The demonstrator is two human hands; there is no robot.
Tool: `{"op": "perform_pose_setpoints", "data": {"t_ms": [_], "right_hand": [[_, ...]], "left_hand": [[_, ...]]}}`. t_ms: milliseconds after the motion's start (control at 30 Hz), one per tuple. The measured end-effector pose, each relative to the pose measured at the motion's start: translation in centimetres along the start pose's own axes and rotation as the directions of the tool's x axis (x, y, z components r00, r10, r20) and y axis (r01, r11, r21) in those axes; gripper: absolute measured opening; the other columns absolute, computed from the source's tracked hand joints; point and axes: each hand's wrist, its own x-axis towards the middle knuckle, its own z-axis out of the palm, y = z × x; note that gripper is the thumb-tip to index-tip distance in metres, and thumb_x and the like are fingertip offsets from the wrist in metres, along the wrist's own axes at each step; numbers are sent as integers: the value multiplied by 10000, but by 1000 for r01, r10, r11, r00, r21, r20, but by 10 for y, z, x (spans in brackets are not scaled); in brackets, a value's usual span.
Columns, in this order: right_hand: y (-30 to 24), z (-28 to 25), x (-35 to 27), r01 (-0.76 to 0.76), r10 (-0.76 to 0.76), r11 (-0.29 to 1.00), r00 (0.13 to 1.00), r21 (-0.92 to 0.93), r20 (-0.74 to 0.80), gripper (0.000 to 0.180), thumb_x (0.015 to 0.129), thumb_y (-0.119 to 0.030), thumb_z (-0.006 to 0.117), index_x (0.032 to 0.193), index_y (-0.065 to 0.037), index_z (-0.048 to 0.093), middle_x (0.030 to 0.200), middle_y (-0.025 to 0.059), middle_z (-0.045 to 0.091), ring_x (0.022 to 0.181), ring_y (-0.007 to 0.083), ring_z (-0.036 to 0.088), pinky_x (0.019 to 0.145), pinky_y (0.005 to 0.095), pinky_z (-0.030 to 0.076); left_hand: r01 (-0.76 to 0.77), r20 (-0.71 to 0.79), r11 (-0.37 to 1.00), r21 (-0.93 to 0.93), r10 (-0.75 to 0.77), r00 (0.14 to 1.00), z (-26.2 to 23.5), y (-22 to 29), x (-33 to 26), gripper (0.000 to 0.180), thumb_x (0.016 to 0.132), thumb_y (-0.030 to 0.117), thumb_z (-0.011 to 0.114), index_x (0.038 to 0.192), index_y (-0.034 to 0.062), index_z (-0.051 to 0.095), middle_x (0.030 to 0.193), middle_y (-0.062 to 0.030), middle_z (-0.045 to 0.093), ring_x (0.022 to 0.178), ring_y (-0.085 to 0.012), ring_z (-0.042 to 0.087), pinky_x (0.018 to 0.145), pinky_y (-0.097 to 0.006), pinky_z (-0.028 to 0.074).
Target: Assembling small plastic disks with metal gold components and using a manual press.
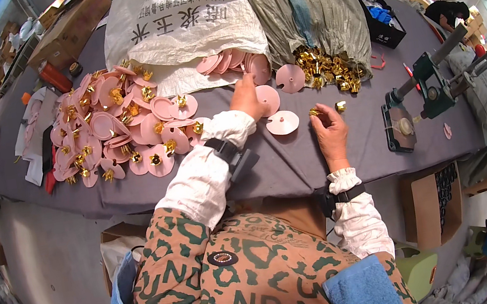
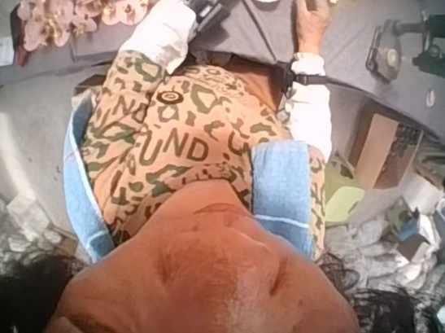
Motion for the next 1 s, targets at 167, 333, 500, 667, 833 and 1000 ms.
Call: {"op": "perform_pose_setpoints", "data": {"t_ms": [167, 333, 500, 667, 833, 1000], "right_hand": [[-22, 7, -2, 93, -94, 993, 996, 75, 3, 225, 818, 7, 700, 1042, -9, 695, 1023, 85, 695, 910, 146, 665, 793, 263, 535], [-84, 35, -15, 309, -313, 949, 946, 54, 85, 213, 809, 1, 721, 1020, -31, 715, 1050, 128, 701, 920, 201, 677, 808, 292, 538], [-94, 38, -15, 478, -457, 868, 875, -133, 158, 208, 804, -4, 719, 1009, -35, 711, 1001, 142, 701, 912, 255, 685, 797, 320, 548], [-88, 48, -26, 465, -447, 874, 883, -141, 143, 201, 825, 4, 699, 1021, -38, 711, 1012, 131, 704, 868, 229, 697, 728, 300, 561], [-94, 59, -41, 118, -136, 966, 988, 229, 67, 169, 865, 3, 681, 1032, 21, 694, 1070, 116, 694, 911, 155, 672, 760, 267, 568], [-92, 70, -39, 266, -277, 954, 959, 140, 63, 171, 866, 5, 680, 1031, 47, 675, 1042, 107, 687, 896, 158, 668, 744, 279, 583]], "left_hand": [[238, 197, 761, -604, -148, 969, -31, 1, -17, 583, 718, 69, 786, 1226, -31, 516, 941, -96, 670, 842, -164, 646, 771, -291, 532], [307, 290, 541, -783, -119, 950, -53, 26, -45, 330, 831, 8, 693, 1135, -40, 571, 1012, -104, 677, 900, -134, 642, 804, -271, 528], [252, 233, 591, -766, -110, 966, -69, 43, -63, 283, 854, 21, 654, 1119, -51, 586, 989, -111, 696, 872, -133, 663, 745, -268, 549], [80, 64, 739, -668, -50, 997, -65, 47, -87, 253, 851, 63, 660, 1085, -27, 625, 965, -98, 719, 848, -106, 673, 743, -264, 546], [215, 150, 438, -873, -179, 972, -65, 35, -96, 224, 879, 56, 653, 1084, -27, 619, 987, -103, 714, 894, -114, 670, 768, -260, 537], [56, -22, 589, -806, -124, 992, -76, 39, -106, 215, 876, 32, 643, 1084, -15, 620, 961, -120, 708, 872, -163, 691, 763, -298, 544]]}}
